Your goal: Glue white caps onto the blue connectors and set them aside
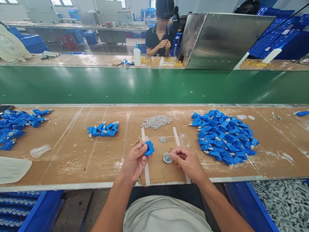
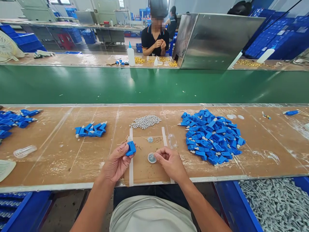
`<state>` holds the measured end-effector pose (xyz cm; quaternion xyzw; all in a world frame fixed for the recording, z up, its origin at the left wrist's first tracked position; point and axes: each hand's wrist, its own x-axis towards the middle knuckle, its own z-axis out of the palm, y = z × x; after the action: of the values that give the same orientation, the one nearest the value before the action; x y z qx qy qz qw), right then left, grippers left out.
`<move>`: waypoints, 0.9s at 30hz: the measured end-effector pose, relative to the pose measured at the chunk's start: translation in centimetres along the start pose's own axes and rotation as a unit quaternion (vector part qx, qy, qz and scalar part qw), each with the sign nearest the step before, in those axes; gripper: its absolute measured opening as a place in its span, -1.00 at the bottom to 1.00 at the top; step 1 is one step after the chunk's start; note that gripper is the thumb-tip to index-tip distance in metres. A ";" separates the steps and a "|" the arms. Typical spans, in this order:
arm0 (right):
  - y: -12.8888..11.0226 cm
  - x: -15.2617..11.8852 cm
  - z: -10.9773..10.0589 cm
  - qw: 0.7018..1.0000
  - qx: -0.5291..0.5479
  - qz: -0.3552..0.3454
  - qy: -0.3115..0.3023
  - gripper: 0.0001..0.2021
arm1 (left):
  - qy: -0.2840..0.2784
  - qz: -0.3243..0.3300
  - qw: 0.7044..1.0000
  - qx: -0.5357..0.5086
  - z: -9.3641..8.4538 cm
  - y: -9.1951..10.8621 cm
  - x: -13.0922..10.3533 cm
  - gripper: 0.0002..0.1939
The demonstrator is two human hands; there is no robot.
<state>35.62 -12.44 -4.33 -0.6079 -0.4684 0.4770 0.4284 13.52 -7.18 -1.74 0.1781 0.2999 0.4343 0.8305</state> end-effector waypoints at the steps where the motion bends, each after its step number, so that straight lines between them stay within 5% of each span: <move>1: -0.1 0.0 0.0 1.000 -0.006 -0.004 0.004 -0.58 | 0.001 0.002 1.000 -0.002 -0.1 0.0 -0.1 -0.77; 9: 0.0 -0.2 0.2 0.996 -0.065 -0.041 0.037 -0.64 | 0.004 0.011 1.000 -0.003 -0.5 -0.3 -0.3 -0.77; 18: -0.6 -1.2 0.5 0.928 -0.279 -0.241 0.057 -0.88 | -0.006 0.011 1.000 0.012 -0.8 -0.6 -0.3 -0.79; 22: -1.2 -1.6 0.6 0.931 -0.274 -0.239 0.034 -0.88 | 0.000 0.011 1.000 0.015 -0.6 -0.7 -0.5 -0.79; 27: -1.6 -1.5 -0.2 0.971 -0.170 -0.168 0.027 -0.84 | 0.004 -0.022 1.000 -0.002 -0.1 -1.0 -0.8 -0.77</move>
<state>35.35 -13.63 -2.45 -0.5975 -0.6262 0.2945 0.4051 13.74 -8.42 -2.10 0.1684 0.3061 0.4175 0.8389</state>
